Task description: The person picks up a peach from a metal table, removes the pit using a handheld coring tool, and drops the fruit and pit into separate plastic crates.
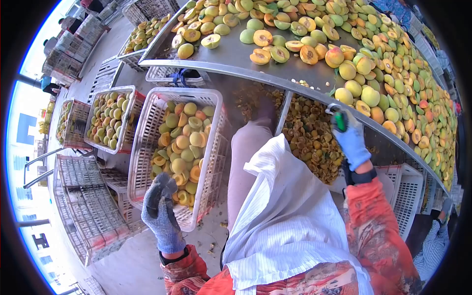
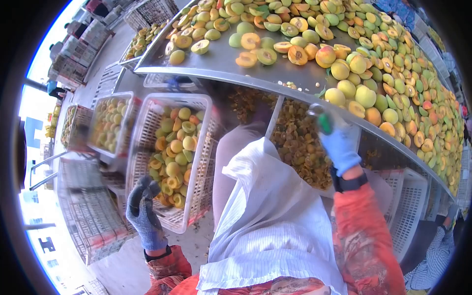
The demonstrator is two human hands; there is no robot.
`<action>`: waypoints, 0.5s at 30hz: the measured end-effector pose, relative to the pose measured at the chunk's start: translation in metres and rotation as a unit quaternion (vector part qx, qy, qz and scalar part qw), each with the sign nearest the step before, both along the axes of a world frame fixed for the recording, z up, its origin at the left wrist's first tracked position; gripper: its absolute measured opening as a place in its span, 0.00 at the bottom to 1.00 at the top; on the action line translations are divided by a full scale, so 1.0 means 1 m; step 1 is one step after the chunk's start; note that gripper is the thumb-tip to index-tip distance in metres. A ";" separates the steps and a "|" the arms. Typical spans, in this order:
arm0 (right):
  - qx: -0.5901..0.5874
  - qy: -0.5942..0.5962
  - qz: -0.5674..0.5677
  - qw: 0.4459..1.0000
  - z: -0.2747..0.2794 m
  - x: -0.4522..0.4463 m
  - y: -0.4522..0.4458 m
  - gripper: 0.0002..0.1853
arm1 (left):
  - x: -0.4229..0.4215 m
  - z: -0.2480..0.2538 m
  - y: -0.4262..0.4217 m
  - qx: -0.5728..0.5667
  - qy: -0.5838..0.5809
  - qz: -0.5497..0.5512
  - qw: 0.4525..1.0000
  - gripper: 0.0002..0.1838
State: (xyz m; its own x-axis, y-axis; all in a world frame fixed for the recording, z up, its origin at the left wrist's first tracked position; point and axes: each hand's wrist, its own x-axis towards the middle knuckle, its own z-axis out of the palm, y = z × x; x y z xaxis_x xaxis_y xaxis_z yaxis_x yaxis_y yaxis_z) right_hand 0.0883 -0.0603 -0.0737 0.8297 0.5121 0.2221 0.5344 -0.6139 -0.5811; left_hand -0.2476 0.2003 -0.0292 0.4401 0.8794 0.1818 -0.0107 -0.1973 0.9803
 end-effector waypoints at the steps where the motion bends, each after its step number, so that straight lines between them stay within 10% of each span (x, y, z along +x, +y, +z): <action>1: 0.062 0.013 -0.006 0.998 0.003 0.001 -0.032 0.17 | 0.001 0.001 0.001 -0.001 -0.006 0.007 1.000 0.15; 5: 0.163 0.319 -0.062 0.932 -0.033 -0.040 -0.047 0.22 | 0.027 -0.008 -0.005 -0.072 0.100 -0.066 0.990 0.18; 9: 0.096 0.159 0.143 0.972 -0.018 -0.071 0.059 0.20 | 0.060 -0.004 -0.026 0.236 0.219 -0.203 0.925 0.22; 12: 0.099 0.124 0.173 0.972 -0.017 -0.109 0.094 0.10 | 0.040 -0.015 -0.015 0.231 0.209 -0.167 0.936 0.19; 15: 0.071 -0.006 0.455 0.887 0.016 -0.192 0.112 0.18 | 0.015 -0.022 0.000 0.060 0.079 -0.081 0.992 0.16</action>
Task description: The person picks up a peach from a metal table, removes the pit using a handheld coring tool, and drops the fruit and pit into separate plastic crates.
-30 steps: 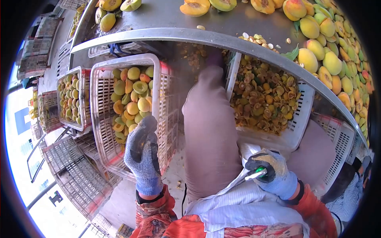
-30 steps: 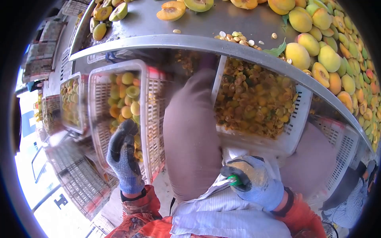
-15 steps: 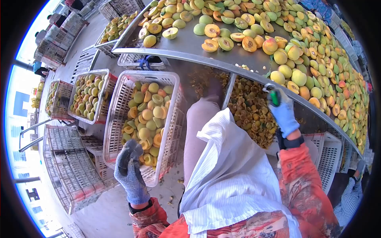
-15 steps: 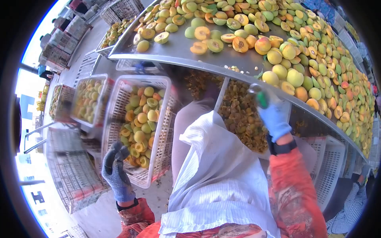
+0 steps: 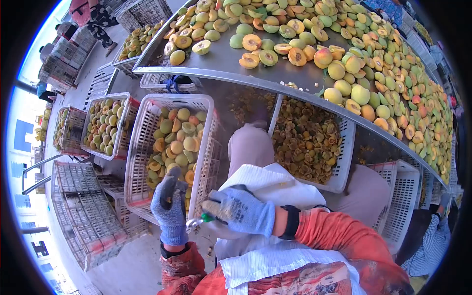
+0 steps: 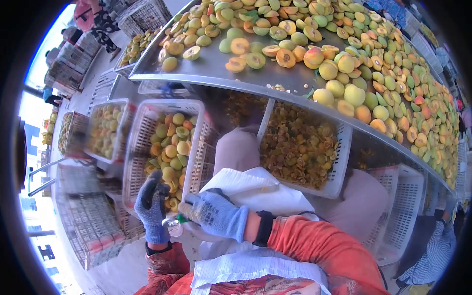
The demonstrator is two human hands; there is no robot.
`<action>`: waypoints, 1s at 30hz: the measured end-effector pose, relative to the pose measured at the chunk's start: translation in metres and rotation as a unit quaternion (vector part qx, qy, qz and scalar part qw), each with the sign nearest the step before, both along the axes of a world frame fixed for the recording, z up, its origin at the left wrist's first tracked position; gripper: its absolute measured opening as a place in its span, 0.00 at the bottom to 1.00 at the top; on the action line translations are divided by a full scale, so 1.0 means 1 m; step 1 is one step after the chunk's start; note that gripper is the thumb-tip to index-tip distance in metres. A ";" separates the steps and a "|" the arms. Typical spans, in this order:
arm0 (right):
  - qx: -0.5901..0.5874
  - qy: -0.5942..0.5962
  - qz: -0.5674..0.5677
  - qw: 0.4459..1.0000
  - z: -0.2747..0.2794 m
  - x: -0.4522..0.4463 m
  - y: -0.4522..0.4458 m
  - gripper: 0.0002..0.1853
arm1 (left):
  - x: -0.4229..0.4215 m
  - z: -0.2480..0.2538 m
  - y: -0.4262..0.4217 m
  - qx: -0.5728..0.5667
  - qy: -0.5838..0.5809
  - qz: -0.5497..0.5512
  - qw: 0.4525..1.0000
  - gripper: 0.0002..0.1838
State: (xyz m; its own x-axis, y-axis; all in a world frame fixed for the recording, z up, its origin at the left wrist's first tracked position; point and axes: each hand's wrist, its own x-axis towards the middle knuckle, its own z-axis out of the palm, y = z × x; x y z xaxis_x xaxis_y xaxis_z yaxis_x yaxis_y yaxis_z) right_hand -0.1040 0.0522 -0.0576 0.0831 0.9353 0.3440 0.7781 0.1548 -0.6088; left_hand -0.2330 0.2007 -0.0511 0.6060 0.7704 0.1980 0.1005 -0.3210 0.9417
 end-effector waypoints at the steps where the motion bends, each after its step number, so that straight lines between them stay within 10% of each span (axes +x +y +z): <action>1: -0.038 -0.070 0.118 0.990 0.011 -0.009 0.008 0.17 | -0.004 0.007 0.003 -0.042 -0.026 0.042 0.998 0.17; 4: -0.127 -0.209 0.017 0.970 0.008 0.032 0.028 0.14 | -0.019 0.031 0.012 -0.068 -0.075 0.075 0.992 0.18; 8: 0.077 -0.092 -0.321 0.939 0.044 0.135 0.007 0.14 | -0.030 0.031 0.008 -0.081 -0.027 0.111 0.990 0.17; 13: 0.308 -0.149 -0.177 0.923 0.146 0.100 0.025 0.17 | -0.007 0.040 -0.002 -0.069 -0.049 0.082 0.993 0.18; 21: -0.018 0.000 -0.147 0.989 0.044 0.081 0.088 0.18 | -0.002 0.061 -0.011 0.019 -0.040 0.085 0.995 0.16; 24: 0.077 0.045 -0.181 0.979 0.044 0.096 0.050 0.20 | 0.018 0.055 -0.009 0.025 -0.045 0.061 0.997 0.16; 30: -0.148 0.117 -0.385 0.903 0.021 0.150 -0.127 0.25 | 0.193 0.066 -0.056 0.008 -0.030 -0.252 0.967 0.16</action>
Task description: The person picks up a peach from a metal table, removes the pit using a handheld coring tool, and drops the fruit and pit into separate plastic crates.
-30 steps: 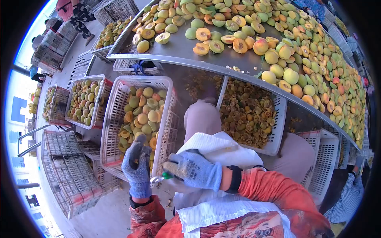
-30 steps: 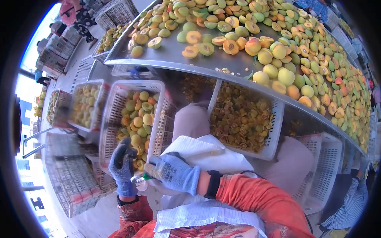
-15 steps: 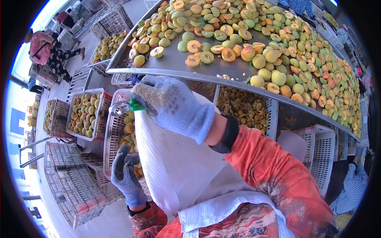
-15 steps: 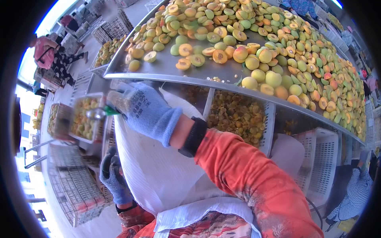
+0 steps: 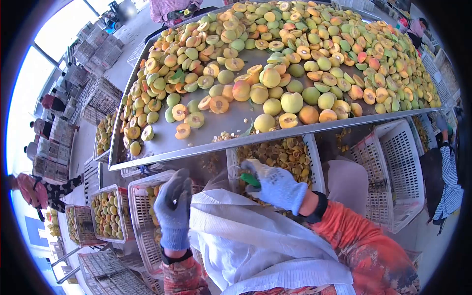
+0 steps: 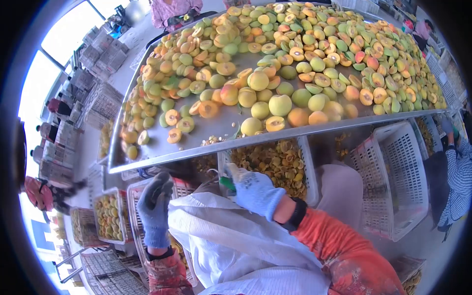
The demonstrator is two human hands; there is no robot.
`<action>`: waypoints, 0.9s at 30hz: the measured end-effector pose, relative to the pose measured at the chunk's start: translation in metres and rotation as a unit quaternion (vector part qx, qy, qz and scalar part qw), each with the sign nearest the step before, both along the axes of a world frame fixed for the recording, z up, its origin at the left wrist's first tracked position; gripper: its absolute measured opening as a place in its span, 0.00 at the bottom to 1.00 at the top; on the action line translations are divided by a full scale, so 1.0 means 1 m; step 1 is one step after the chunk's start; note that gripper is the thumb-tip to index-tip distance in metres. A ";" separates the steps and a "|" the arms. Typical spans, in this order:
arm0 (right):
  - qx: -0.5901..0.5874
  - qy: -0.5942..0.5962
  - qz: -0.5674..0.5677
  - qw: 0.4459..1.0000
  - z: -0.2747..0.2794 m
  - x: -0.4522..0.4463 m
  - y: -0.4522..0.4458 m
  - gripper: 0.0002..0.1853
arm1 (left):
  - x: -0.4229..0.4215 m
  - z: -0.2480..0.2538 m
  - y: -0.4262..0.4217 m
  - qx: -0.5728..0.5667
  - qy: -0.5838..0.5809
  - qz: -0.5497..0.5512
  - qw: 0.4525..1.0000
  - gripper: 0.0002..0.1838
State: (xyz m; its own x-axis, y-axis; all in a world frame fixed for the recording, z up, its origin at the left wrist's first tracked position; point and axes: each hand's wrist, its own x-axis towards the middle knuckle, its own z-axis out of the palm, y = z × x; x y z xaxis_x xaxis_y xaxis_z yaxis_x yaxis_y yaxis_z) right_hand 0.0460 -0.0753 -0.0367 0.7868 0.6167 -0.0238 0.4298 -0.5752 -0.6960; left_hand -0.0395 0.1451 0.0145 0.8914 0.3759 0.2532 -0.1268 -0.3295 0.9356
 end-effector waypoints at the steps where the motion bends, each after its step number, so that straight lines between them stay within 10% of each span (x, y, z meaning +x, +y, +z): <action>1: -0.029 0.005 -0.028 0.999 -0.010 0.001 -0.026 0.25 | 0.037 -0.005 -0.013 0.062 0.095 -0.023 0.993 0.15; 4: -0.037 0.043 -0.086 0.995 -0.031 -0.003 -0.078 0.25 | 0.149 -0.021 -0.079 0.433 0.232 -0.061 0.869 0.17; 12: 0.122 0.098 -0.182 0.971 -0.040 0.010 -0.115 0.27 | 0.237 -0.100 -0.127 0.494 0.253 -0.135 0.821 0.27; 14: 0.140 0.116 -0.210 0.961 -0.031 0.014 -0.116 0.26 | 0.238 -0.106 -0.106 0.364 0.203 -0.151 0.896 0.26; 16: 0.171 0.142 -0.190 0.956 -0.024 0.017 -0.120 0.25 | 0.227 -0.093 -0.092 -0.019 0.165 -0.139 0.976 0.27; 18: 0.200 0.171 -0.167 0.950 -0.019 0.012 -0.119 0.25 | 0.199 -0.051 -0.076 -0.365 0.138 -0.162 0.906 0.27; 19: 0.276 0.200 -0.162 0.926 -0.016 0.010 -0.116 0.24 | 0.181 -0.039 -0.075 -0.079 0.090 -0.150 0.981 0.28; 21: 0.318 0.142 -0.148 0.926 -0.007 0.006 -0.107 0.22 | 0.142 -0.011 -0.083 0.357 0.119 -0.101 0.921 0.29; 24: 0.214 0.080 -0.144 0.963 0.000 -0.014 -0.084 0.23 | 0.102 -0.031 -0.099 -0.024 0.053 -0.112 0.992 0.29; 26: 0.192 0.058 -0.120 0.972 0.001 -0.028 -0.071 0.24 | 0.082 -0.045 -0.092 -0.620 0.096 -0.136 0.766 0.26; 27: 0.145 0.020 -0.118 0.982 0.002 -0.035 -0.066 0.24 | 0.074 -0.051 -0.093 -0.626 0.094 -0.182 0.753 0.26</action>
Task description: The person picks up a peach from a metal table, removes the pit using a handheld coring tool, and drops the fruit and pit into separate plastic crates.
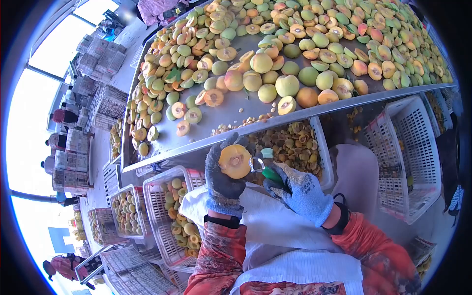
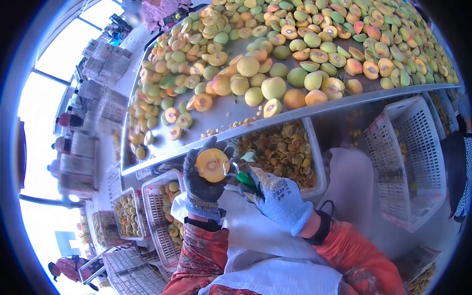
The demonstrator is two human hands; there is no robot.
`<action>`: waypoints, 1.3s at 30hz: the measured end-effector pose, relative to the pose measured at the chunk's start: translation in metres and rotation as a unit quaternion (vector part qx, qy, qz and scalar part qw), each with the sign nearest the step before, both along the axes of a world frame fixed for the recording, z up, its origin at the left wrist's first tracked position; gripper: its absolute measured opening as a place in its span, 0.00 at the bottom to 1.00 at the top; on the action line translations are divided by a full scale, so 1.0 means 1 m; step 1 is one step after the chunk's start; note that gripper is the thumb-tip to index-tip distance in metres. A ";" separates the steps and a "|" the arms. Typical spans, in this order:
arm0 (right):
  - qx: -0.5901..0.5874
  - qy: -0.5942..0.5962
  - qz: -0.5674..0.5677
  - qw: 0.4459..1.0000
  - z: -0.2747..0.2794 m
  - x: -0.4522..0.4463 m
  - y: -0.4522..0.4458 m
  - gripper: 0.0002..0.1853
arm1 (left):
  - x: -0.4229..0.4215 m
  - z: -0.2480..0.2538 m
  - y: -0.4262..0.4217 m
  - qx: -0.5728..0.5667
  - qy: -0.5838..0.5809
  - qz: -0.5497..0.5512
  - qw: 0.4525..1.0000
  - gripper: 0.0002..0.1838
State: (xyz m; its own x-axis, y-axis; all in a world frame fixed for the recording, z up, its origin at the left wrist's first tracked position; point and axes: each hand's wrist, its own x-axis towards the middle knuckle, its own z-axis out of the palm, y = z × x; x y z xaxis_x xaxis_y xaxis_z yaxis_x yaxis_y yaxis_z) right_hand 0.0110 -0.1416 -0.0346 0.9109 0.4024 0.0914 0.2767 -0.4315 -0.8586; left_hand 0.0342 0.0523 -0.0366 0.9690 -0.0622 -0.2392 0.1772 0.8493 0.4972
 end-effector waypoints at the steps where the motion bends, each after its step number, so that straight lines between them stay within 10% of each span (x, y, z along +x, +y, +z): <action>1: -0.052 -0.034 -0.002 0.998 0.001 -0.005 0.004 0.24 | -0.006 -0.005 0.000 -0.006 0.001 0.007 1.000 0.26; 15: -0.179 -0.176 0.048 0.967 0.003 -0.024 0.021 0.25 | -0.045 0.014 -0.020 0.154 0.019 0.103 0.983 0.18; 23: 0.136 0.214 0.101 0.962 0.012 -0.024 0.026 0.18 | -0.046 0.021 -0.037 0.311 0.003 0.163 0.936 0.18; 27: 0.070 0.294 0.144 0.942 0.008 -0.002 0.013 0.20 | -0.037 0.009 -0.038 0.318 -0.009 0.164 0.934 0.18; 30: -0.124 -0.108 0.007 0.986 -0.012 -0.004 0.013 0.23 | -0.025 0.002 -0.033 0.104 0.043 0.111 0.987 0.16; 33: -0.257 -0.133 0.049 0.956 -0.020 -0.018 0.014 0.27 | -0.029 -0.007 -0.039 0.375 -0.001 0.147 0.915 0.15; 39: -0.116 -0.013 0.085 0.990 -0.006 -0.024 0.019 0.27 | -0.029 0.009 -0.039 0.423 0.028 0.153 0.893 0.12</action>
State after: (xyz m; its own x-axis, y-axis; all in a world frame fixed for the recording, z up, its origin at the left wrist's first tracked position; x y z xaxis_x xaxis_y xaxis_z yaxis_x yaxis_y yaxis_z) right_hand -0.0132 -0.1229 -0.0411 0.8270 0.5622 0.0009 0.3827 -0.5617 -0.7335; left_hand 0.0051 0.0130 -0.0277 0.8951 0.4286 -0.1232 0.0452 0.1877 0.9812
